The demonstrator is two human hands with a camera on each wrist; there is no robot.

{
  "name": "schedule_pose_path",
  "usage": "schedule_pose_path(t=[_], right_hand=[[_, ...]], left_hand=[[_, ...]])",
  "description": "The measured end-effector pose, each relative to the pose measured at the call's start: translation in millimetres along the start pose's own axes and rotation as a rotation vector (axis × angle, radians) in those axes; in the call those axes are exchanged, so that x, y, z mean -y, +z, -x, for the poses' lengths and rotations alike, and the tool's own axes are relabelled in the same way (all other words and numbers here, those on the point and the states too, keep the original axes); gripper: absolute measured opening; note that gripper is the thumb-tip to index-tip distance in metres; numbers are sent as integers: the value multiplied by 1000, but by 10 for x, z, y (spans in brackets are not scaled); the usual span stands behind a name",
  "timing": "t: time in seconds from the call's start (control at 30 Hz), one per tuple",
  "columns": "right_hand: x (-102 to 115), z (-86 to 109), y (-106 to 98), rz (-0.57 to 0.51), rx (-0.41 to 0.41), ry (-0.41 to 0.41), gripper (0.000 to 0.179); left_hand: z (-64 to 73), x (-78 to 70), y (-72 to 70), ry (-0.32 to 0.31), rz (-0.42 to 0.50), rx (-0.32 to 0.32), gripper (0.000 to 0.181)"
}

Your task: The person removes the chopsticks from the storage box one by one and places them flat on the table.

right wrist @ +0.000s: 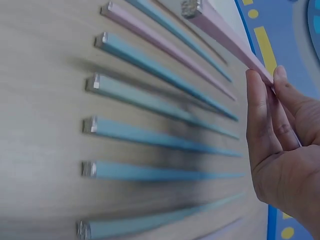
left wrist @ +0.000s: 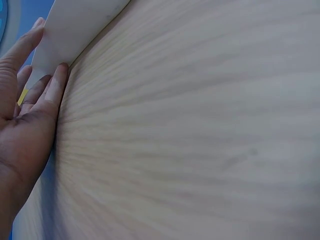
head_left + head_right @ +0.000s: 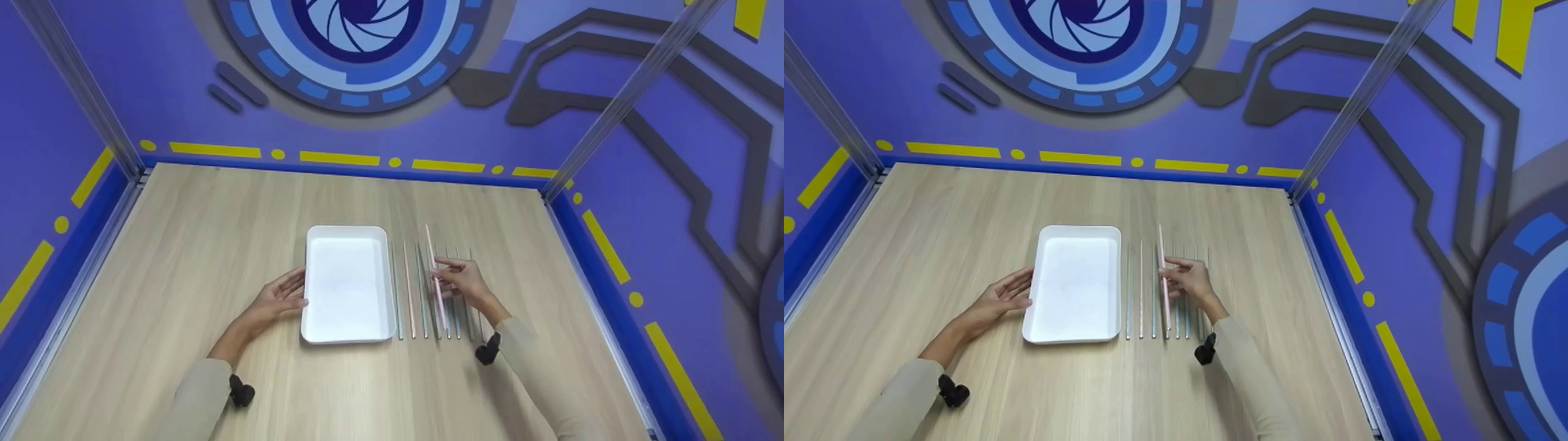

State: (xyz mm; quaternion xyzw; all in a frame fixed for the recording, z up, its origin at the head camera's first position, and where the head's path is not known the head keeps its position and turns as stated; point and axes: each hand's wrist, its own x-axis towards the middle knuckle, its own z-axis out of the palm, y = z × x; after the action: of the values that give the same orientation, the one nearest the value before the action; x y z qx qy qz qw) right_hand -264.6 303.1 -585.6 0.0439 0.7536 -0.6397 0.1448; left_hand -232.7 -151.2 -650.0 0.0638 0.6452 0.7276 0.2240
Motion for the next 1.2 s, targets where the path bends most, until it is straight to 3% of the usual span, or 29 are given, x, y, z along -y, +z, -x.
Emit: schedule_pose_path(t=[0.4, 0.7, 1.2], right_hand=[[-162, 82, -413, -8, -31, 29, 56], [-340, 153, -748, 112, -3, 43, 58], [-460, 220, -1129, 151, -44, 32, 57]], left_hand=[[24, 9, -10, 14, 21, -10, 85], [32, 33, 12, 17, 28, 4, 88], [24, -18, 20, 14, 21, 3, 87]])
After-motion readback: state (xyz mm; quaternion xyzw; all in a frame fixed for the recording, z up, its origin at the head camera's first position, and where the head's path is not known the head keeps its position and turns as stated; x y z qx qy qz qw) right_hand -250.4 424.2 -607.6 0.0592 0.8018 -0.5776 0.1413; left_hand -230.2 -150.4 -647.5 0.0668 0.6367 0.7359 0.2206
